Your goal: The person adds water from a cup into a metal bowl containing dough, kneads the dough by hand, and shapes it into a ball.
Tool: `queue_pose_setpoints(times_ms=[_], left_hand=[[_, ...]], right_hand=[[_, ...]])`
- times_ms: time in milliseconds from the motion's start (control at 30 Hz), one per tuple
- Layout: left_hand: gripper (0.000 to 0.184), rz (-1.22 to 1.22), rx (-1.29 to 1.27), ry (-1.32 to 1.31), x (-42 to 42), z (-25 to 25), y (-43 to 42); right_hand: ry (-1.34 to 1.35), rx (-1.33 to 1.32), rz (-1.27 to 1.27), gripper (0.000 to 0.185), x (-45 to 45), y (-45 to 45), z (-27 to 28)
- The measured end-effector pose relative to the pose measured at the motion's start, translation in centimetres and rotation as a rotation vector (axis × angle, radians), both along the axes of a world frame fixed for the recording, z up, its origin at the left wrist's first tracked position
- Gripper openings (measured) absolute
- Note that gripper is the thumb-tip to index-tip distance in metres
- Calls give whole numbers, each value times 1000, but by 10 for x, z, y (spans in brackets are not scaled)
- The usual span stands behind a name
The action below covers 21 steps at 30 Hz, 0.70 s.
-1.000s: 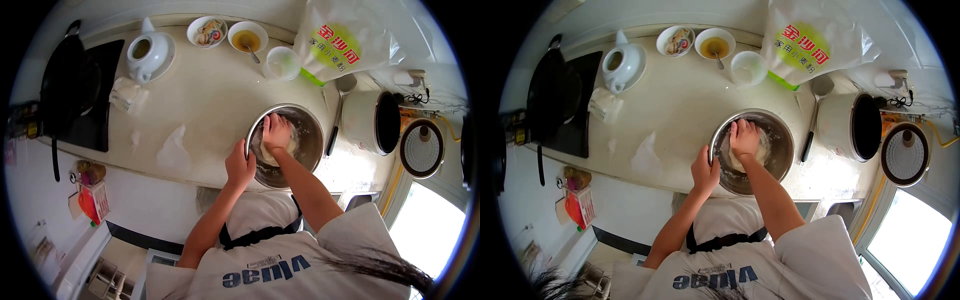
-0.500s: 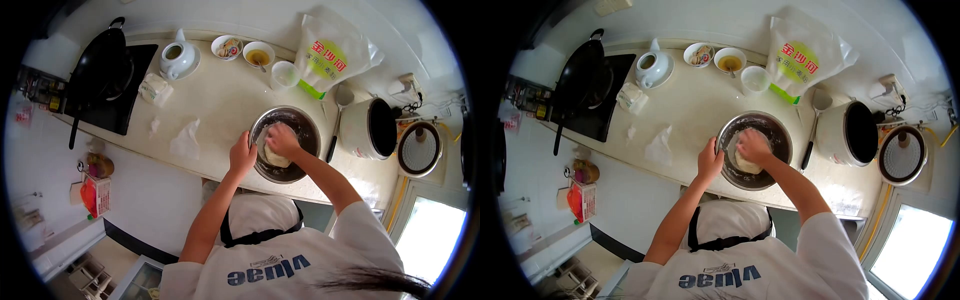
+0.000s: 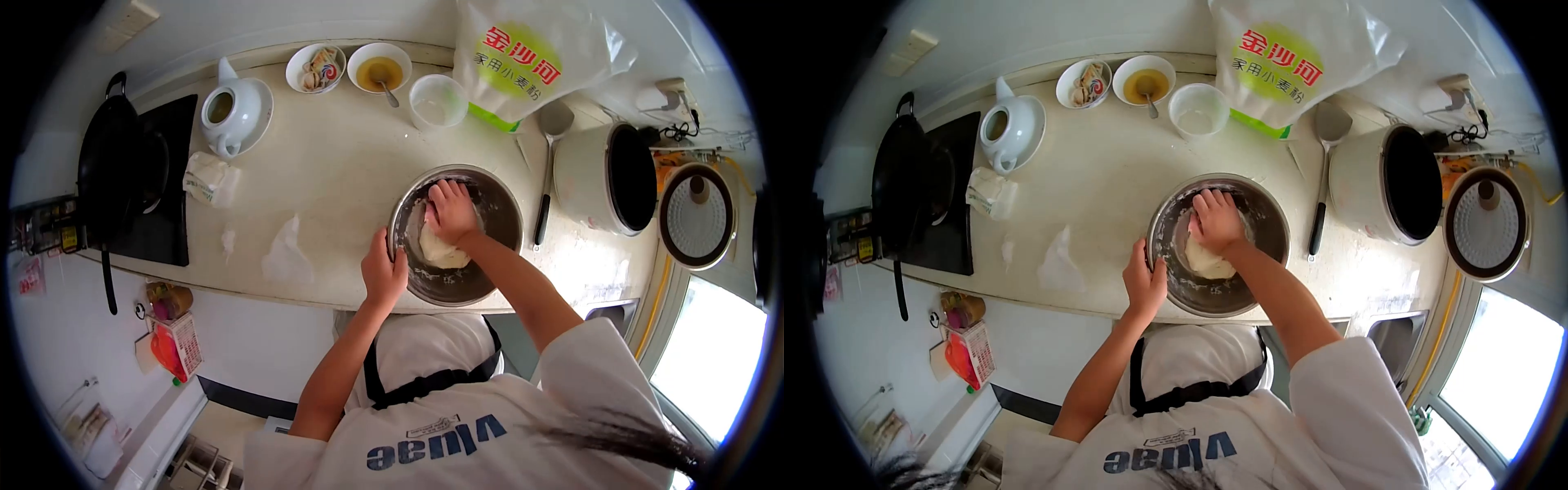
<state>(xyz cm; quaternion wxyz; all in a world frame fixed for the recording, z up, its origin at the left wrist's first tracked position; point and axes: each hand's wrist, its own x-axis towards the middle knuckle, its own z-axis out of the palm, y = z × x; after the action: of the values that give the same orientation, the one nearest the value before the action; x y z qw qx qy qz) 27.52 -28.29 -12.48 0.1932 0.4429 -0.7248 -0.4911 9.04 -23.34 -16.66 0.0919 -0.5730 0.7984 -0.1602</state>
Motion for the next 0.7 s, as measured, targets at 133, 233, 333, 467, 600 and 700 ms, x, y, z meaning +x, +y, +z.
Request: queue_pose_setpoints(times_ms=[133, 233, 333, 467, 600, 700], left_hand=[[35, -10, -19, -2, -1, 0, -5], [35, -6, -34, 18, -2, 1, -2], [35, 4, -23, 9, 1, 1, -1], [35, -6, -40, 26, -2, -5, -2], [34, -74, -105, -63, -2, 1, -4], [35, -59, -43, -90, -4, 6, -1]], right_hand=[[-21, -52, -34, 19, -1, 1, -1], [-72, -95, -25, 20, -2, 4, -4], [-143, -117, -109, 22, 3, 4, -7], [68, -61, -338, 26, 38, -3, -7], [38, -81, -92, 29, 41, -9, 0], [19, -59, -78, 27, 35, -12, 4]])
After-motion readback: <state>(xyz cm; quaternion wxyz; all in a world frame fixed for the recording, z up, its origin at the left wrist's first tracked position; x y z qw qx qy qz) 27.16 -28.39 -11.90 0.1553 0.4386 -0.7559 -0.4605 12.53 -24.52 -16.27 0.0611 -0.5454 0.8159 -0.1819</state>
